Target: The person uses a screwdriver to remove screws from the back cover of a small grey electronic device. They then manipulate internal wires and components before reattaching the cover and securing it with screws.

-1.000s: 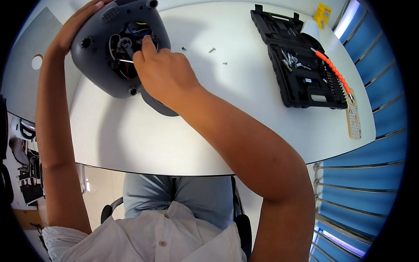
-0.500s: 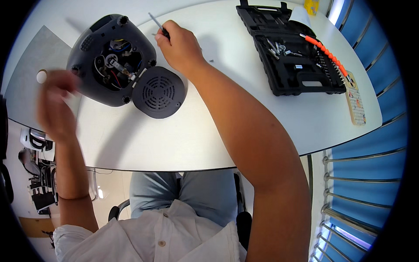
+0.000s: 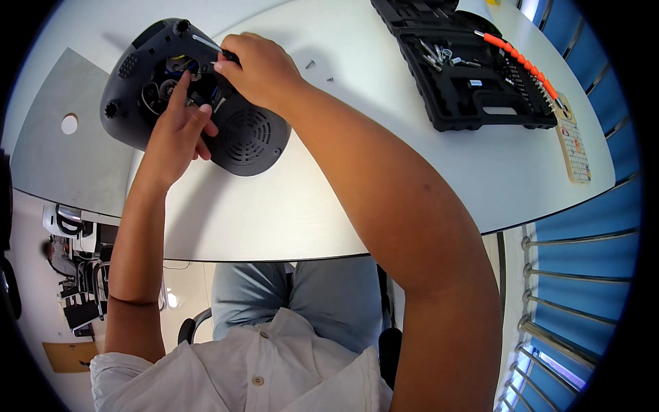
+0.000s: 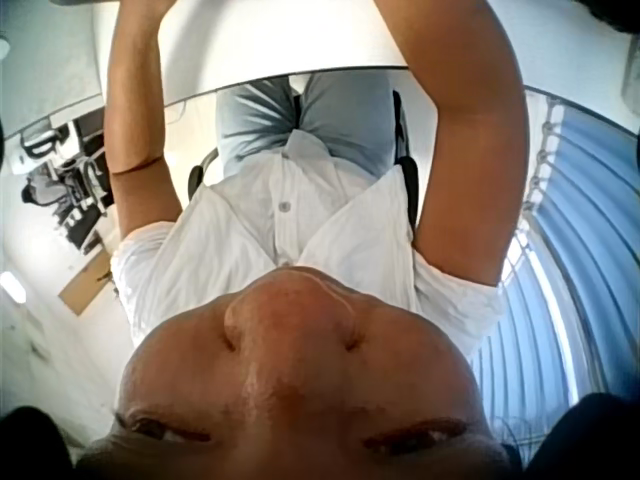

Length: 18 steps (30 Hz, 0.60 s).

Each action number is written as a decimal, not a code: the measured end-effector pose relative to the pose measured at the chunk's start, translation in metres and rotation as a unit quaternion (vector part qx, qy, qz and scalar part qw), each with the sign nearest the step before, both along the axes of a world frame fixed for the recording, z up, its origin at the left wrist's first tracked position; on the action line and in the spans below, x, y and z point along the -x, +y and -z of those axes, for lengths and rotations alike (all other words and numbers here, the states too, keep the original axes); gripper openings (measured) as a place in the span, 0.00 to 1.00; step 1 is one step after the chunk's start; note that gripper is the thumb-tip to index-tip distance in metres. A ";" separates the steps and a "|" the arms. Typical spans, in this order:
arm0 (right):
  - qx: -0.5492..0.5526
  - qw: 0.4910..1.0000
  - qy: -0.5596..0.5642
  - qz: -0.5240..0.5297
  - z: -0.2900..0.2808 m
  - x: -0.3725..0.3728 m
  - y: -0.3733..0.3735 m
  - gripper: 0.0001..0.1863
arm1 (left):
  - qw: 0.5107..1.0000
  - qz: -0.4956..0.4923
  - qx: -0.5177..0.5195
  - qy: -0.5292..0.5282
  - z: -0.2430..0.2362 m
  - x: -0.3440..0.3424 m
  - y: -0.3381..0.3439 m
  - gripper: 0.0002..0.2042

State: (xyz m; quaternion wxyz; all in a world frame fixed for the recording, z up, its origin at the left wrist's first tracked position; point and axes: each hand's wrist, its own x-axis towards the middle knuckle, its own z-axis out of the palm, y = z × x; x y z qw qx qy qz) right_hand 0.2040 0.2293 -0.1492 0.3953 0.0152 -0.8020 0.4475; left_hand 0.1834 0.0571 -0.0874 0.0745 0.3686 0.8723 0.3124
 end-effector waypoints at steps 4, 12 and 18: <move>-0.016 0.999 0.022 0.020 0.006 0.005 -0.001 0.08 | 0.999 -0.005 0.032 0.009 -0.003 -0.003 0.008 0.33; -0.015 0.999 0.034 0.009 0.011 0.009 0.004 0.08 | 0.997 -0.017 0.073 0.030 -0.010 -0.002 0.017 0.31; -0.038 0.997 0.022 0.068 0.012 0.006 0.000 0.07 | 0.996 -0.031 0.086 0.014 -0.016 -0.004 0.019 0.29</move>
